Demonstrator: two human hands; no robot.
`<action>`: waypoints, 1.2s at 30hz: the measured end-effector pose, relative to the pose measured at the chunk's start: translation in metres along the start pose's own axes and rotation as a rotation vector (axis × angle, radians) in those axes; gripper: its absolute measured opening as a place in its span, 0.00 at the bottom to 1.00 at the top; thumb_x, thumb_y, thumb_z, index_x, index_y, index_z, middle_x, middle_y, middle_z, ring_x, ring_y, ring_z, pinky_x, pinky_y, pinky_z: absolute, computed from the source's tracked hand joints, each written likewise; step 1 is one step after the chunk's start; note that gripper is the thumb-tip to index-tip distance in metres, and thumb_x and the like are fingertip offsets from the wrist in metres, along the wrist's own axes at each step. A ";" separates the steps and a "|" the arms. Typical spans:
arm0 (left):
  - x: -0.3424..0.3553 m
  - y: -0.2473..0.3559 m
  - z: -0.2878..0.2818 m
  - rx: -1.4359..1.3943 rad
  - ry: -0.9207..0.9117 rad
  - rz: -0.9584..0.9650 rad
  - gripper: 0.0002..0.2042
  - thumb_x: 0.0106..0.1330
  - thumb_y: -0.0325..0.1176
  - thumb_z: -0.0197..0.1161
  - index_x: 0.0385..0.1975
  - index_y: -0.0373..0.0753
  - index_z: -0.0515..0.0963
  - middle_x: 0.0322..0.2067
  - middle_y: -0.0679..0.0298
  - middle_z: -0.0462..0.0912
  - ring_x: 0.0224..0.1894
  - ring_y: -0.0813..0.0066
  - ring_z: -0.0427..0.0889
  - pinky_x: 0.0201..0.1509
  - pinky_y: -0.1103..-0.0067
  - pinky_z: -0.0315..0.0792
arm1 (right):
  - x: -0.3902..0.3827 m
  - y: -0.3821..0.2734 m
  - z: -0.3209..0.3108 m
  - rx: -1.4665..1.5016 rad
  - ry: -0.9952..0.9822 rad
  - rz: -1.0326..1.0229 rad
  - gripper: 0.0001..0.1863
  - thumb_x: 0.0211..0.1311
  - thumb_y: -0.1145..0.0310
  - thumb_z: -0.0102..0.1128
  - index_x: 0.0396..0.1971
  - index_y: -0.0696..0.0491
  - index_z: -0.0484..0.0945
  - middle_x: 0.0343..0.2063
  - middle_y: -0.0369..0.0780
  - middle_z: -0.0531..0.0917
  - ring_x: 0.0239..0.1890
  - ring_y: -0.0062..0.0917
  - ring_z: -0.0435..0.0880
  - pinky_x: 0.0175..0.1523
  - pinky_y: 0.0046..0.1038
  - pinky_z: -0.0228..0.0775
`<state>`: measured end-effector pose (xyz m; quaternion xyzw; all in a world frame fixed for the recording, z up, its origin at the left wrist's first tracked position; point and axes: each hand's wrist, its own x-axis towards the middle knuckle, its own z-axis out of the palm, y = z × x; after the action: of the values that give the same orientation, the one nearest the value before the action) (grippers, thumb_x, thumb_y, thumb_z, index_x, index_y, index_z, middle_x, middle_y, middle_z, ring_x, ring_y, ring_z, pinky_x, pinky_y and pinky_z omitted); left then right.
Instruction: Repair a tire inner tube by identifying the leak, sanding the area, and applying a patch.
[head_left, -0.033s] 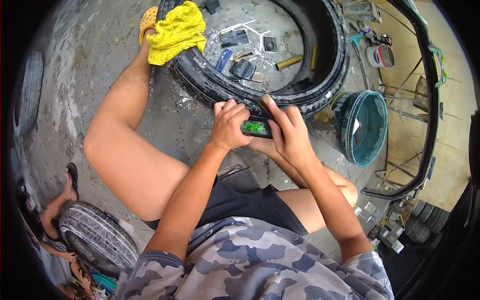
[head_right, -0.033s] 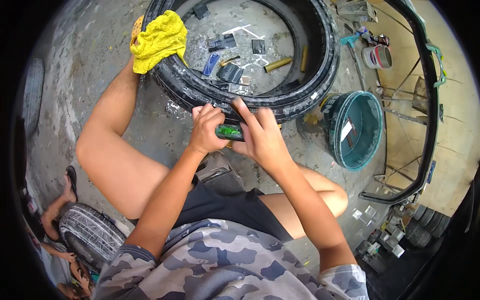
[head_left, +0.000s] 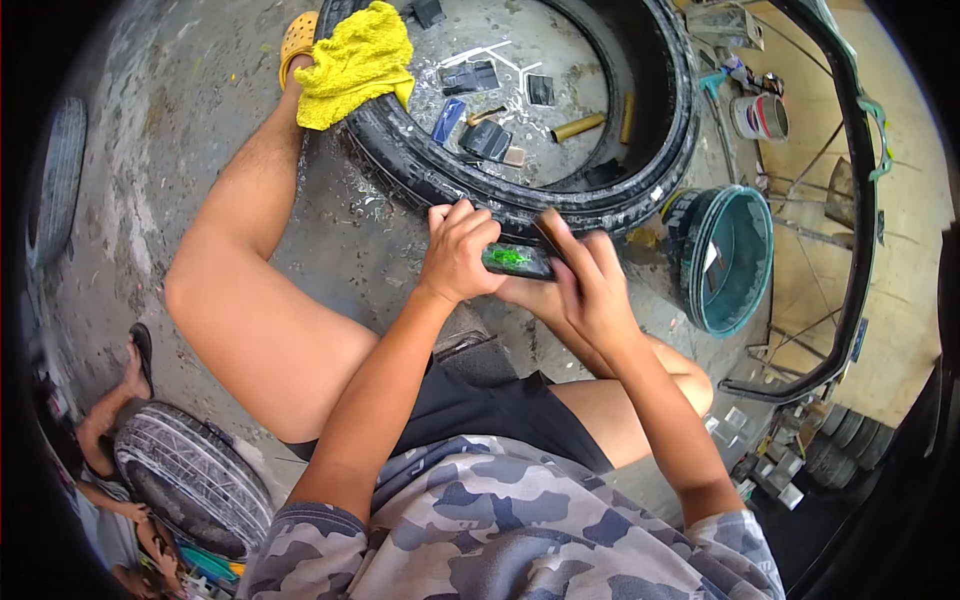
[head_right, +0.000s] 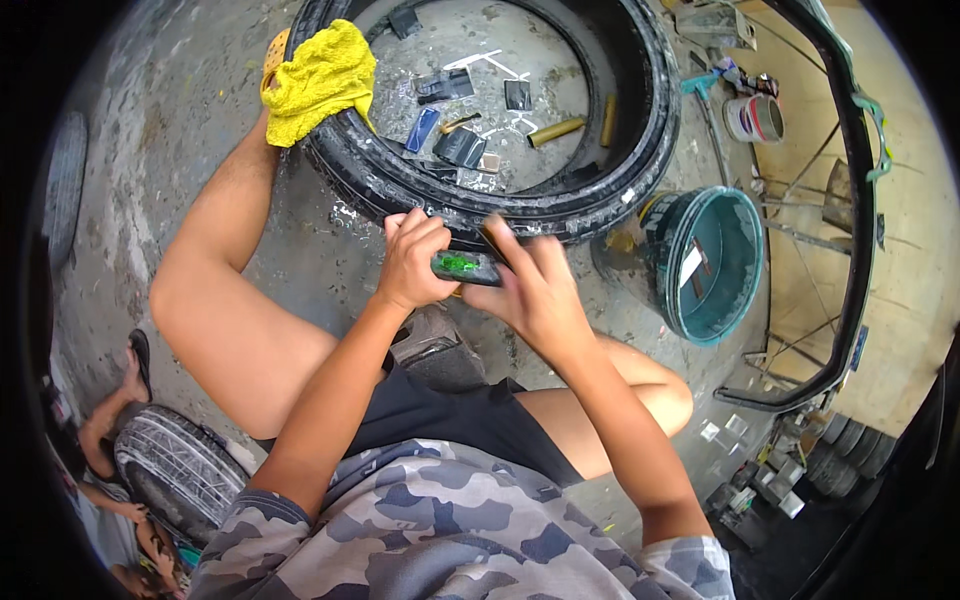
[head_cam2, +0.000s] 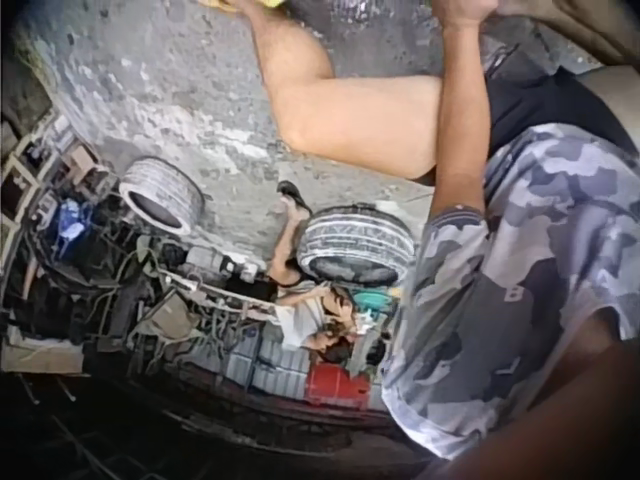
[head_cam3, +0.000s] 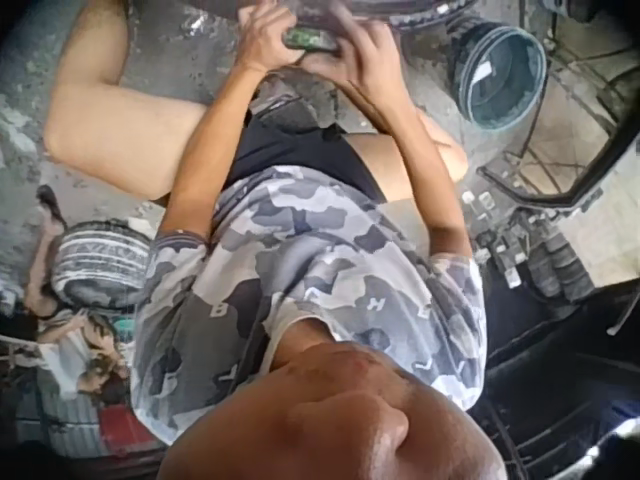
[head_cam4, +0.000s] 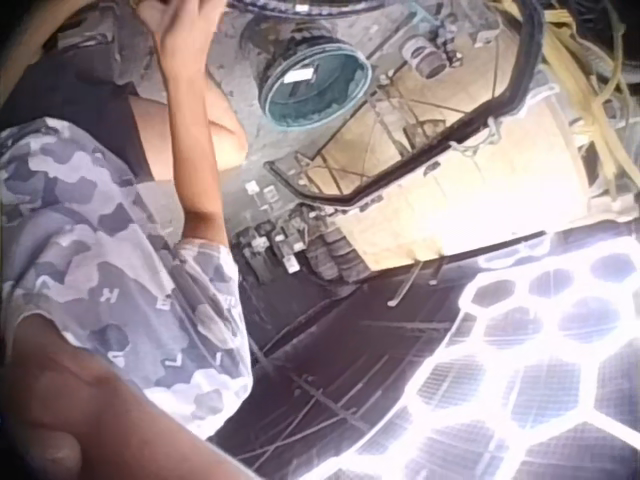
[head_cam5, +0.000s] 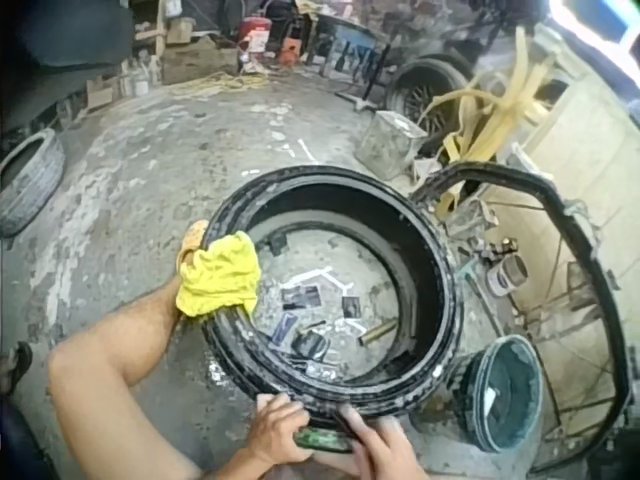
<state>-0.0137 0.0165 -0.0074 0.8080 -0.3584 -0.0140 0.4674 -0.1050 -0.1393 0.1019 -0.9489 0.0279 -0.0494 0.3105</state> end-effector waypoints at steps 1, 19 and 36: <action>0.000 0.001 0.001 0.007 0.007 -0.009 0.15 0.36 0.38 0.69 0.16 0.43 0.67 0.22 0.66 0.68 0.32 0.63 0.71 0.43 0.68 0.58 | -0.021 0.003 -0.011 -0.018 0.015 0.034 0.27 0.55 0.84 0.59 0.58 0.59 0.73 0.32 0.46 0.74 0.31 0.34 0.74 0.38 0.31 0.69; 0.008 0.005 0.013 0.011 -0.002 -0.041 0.16 0.33 0.42 0.71 0.20 0.42 0.75 0.29 0.66 0.77 0.39 0.65 0.74 0.47 0.67 0.60 | 0.032 -0.010 0.003 -0.082 -0.071 -0.065 0.30 0.55 0.83 0.58 0.61 0.53 0.72 0.27 0.43 0.67 0.29 0.34 0.68 0.36 0.33 0.65; 0.001 0.003 0.008 0.031 -0.014 -0.089 0.14 0.36 0.42 0.70 0.20 0.43 0.76 0.28 0.67 0.77 0.39 0.67 0.74 0.48 0.69 0.60 | 0.002 -0.012 -0.004 -0.186 -0.057 0.080 0.26 0.58 0.82 0.56 0.59 0.55 0.73 0.30 0.48 0.73 0.30 0.40 0.74 0.39 0.36 0.69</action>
<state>-0.0178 0.0093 -0.0093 0.8301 -0.3257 -0.0350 0.4512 -0.1034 -0.1317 0.1121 -0.9727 0.0614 -0.0072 0.2237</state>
